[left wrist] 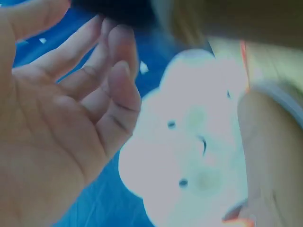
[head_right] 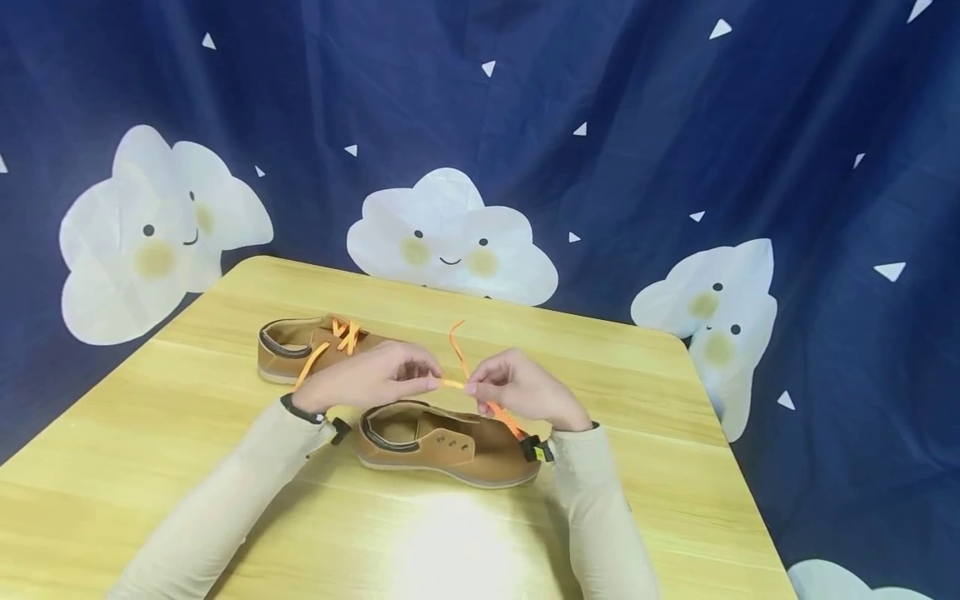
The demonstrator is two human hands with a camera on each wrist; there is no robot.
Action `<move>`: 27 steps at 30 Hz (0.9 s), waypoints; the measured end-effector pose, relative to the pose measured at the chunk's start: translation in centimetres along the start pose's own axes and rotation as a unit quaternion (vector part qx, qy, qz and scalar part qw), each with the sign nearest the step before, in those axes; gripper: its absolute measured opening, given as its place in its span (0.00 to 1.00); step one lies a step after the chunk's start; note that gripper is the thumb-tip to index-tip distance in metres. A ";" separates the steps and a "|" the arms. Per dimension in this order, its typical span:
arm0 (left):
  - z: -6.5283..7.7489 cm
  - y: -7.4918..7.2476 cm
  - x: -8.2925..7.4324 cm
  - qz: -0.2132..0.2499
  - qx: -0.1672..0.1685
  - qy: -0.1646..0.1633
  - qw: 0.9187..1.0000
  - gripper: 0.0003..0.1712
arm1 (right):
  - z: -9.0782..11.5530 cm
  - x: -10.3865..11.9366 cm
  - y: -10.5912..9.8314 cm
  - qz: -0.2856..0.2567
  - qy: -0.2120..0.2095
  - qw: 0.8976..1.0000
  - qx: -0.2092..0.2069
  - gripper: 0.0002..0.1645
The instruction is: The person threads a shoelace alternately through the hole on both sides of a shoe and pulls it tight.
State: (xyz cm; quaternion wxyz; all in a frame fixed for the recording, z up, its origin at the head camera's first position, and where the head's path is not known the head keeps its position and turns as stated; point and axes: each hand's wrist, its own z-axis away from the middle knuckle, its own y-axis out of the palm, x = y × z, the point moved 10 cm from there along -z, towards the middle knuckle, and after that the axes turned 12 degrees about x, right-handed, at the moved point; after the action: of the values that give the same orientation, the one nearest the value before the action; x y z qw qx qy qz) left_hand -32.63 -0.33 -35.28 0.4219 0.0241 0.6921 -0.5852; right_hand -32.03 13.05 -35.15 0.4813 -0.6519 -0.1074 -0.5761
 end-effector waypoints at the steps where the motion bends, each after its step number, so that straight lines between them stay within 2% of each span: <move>1: 0.2 0.0 0.5 -0.017 0.001 -0.019 1.000 0.18 | 0.4 -0.3 -0.6 -0.002 0.009 1.000 -0.014 0.07; 4: 0.4 0.8 1.9 -0.072 0.033 -0.073 0.994 0.22 | 1.5 -0.9 -2.2 -0.014 0.028 0.998 -0.050 0.07; 8: 0.3 2.2 2.7 -0.113 0.074 -0.109 0.985 0.15 | 2.4 -1.1 -3.3 -0.031 0.031 0.997 -0.070 0.08; 12: -0.1 2.2 2.6 -0.137 0.058 -0.105 0.983 0.04 | 2.9 -1.2 -4.0 -0.060 0.026 0.993 -0.094 0.09; 15: -0.3 1.9 2.7 -0.156 0.041 -0.090 0.983 0.06 | 3.1 -1.2 -4.1 -0.081 0.011 0.992 -0.100 0.10; 20: -0.7 1.6 3.1 -0.161 0.023 -0.073 0.984 0.08 | 3.5 -1.5 -3.5 -0.115 -0.008 0.990 -0.086 0.11; 24: -0.9 1.2 3.8 -0.168 0.005 -0.082 0.982 0.07 | 4.0 -1.7 -3.1 -0.143 -0.005 0.985 -0.092 0.11; 27: -1.2 1.0 4.2 -0.167 -0.004 -0.087 0.982 0.07 | 4.4 -2.3 -2.3 -0.162 0.013 0.981 -0.102 0.12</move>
State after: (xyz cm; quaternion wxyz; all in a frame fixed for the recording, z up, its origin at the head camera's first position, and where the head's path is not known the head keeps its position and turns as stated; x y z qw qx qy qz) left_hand -35.51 -0.97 -38.72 0.3774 -0.1445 0.6489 -0.6447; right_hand -31.51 18.51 -35.36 0.3140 -0.6639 -0.1457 -0.6629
